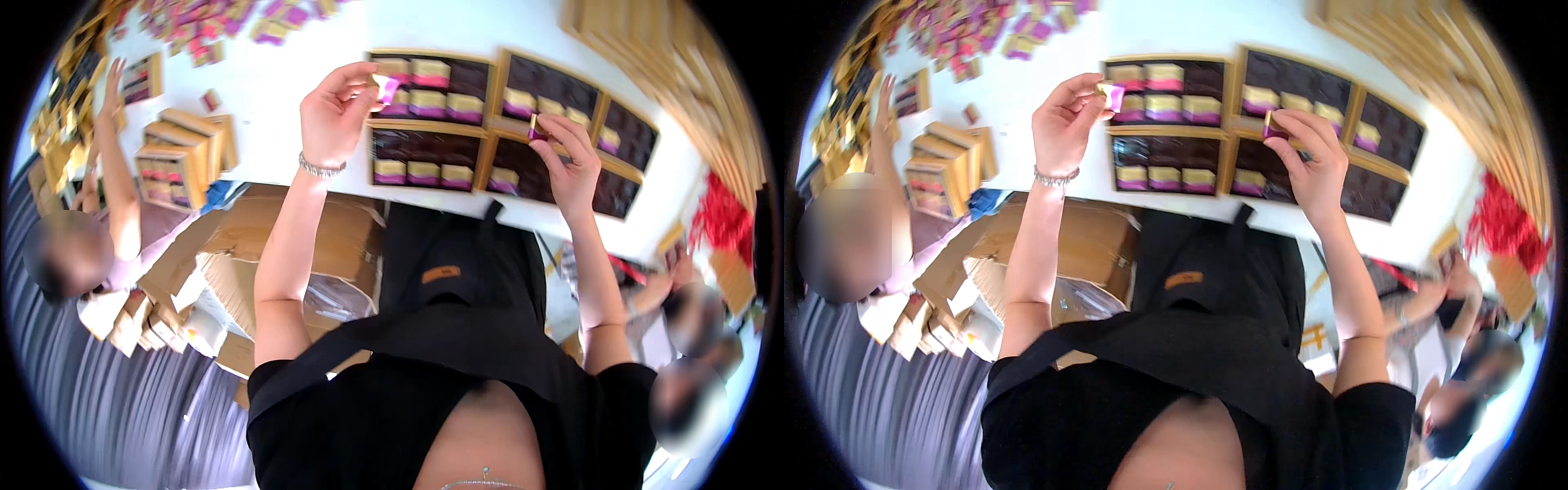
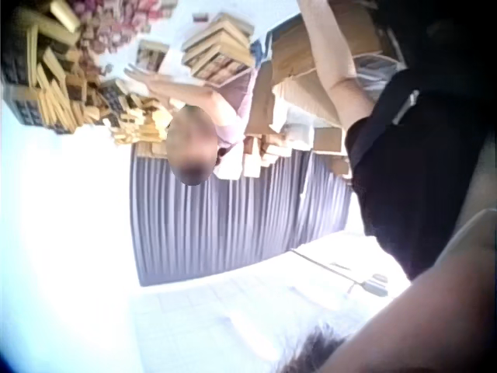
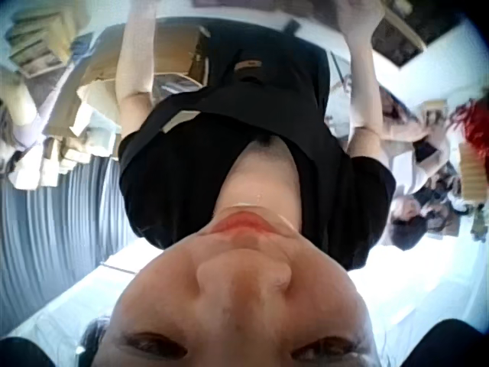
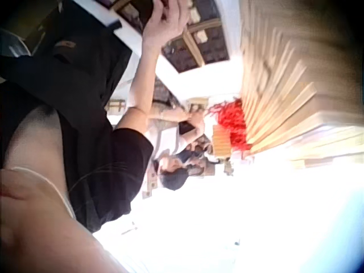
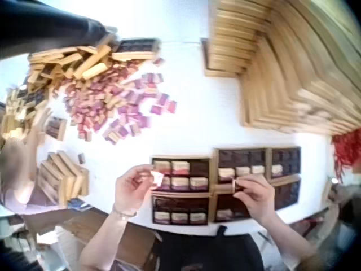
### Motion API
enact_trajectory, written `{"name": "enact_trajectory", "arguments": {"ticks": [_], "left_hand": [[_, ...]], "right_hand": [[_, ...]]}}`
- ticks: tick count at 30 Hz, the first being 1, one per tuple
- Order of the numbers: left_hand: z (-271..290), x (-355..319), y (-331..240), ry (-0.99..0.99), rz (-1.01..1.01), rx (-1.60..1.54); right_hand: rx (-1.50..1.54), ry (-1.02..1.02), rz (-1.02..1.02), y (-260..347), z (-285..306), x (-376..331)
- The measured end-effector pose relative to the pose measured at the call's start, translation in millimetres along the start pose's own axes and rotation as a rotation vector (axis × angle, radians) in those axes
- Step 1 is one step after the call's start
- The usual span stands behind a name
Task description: The person places small rectangular items into the compartments of a multi-sectioned tray. They pick up the items from a pile on the table and arrange them into the tray slots. The person then stacks the filled trays and places them into a cardboard box.
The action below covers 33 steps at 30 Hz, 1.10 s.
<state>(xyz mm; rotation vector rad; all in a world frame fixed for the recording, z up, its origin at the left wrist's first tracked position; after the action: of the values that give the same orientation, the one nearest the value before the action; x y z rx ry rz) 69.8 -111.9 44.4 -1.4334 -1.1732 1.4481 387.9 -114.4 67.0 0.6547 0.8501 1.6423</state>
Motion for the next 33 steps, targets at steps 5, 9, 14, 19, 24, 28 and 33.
{"name": "enact_trajectory", "arguments": {"ticks": [5,9,14,19,24,28,33], "left_hand": [[-188,-63,18,0.428,-0.031,0.377],[-263,-82,47,0.392,-0.543,0.59],[-273,-94,49,0.309,-0.688,0.8],[-271,-98,53,0.313,-0.708,0.948],[-276,-129,56,0.375,-0.818,1.195],[-269,-138,86,0.472,-0.803,1.286],[-262,-141,66,0.463,-0.753,1.106]], "right_hand": [[-0.451,-0.219,-0.001,-54,83,-107],[-0.466,-0.161,0.106,-64,90,-136],[-0.441,-0.154,0.259,-78,77,-141],[-0.5,-0.119,0.302,-98,72,-139],[-0.601,0.013,0.184,-104,61,-148],[-0.653,0.019,0.183,-102,52,-146],[-0.626,-0.045,0.179,-101,50,-151]]}}
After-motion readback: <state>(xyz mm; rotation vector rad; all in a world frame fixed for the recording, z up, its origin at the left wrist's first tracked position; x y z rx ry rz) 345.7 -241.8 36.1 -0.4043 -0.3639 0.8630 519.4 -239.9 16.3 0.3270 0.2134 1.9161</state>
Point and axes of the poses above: each hand's wrist, its own x-axis towards the middle knuckle, its own z-axis out of the back of the hand, y = z × x, the point moved 6 cm from there along x, towards the middle knuckle, and after that the axes turned 3 degrees about y, right-handed, at the moved point
